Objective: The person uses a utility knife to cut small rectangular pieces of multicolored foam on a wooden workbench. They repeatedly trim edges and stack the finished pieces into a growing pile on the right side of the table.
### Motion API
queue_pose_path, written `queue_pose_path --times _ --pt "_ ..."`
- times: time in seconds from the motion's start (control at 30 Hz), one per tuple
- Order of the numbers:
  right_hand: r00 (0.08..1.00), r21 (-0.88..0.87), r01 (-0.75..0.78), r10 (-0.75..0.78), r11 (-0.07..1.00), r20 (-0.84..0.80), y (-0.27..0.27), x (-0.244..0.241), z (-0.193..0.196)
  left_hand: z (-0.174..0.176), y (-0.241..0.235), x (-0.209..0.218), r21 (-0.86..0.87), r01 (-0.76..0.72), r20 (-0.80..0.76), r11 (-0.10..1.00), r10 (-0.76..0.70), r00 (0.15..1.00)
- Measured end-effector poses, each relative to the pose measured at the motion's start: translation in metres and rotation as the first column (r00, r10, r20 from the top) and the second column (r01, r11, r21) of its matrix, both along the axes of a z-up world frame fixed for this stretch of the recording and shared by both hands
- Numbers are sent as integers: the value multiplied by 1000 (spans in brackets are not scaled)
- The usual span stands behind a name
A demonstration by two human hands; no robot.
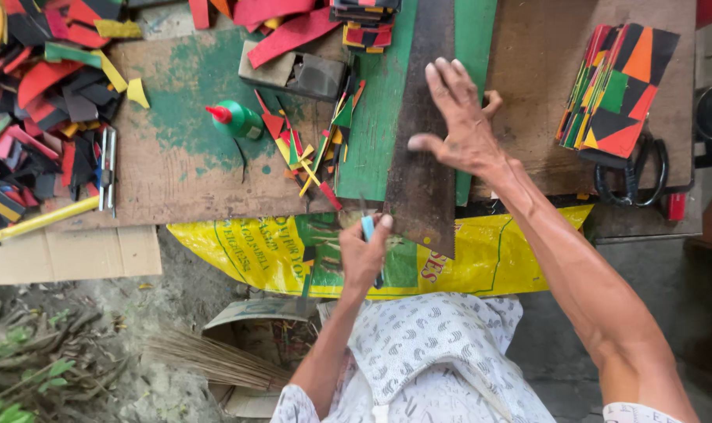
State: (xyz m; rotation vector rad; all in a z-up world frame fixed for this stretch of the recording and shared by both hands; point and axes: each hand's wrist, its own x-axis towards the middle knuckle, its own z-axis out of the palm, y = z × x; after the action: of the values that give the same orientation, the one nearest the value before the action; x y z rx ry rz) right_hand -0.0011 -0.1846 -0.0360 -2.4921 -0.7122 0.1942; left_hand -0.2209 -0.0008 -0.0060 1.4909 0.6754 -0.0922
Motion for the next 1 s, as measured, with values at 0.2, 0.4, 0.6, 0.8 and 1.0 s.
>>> queue_pose_path --times 0.2,0.4,0.6,0.8,1.0 --pt "980 101 160 -170 982 101 -10 7 10 10 84 6 -393 -177 -52 902 171 984" --pt "993 -61 115 -113 992 36 16 35 47 20 116 17 -590 -213 -96 779 194 976" --pt "905 413 382 -243 827 -349 11 12 67 21 112 13 -519 -205 -96 830 182 979" --pt "907 850 391 -303 353 -292 -85 -4 110 11 73 17 -241 -147 -35 959 143 989" --pt "808 821 438 -561 366 -180 -184 35 109 -6 49 16 -22 -98 0 995 98 995"
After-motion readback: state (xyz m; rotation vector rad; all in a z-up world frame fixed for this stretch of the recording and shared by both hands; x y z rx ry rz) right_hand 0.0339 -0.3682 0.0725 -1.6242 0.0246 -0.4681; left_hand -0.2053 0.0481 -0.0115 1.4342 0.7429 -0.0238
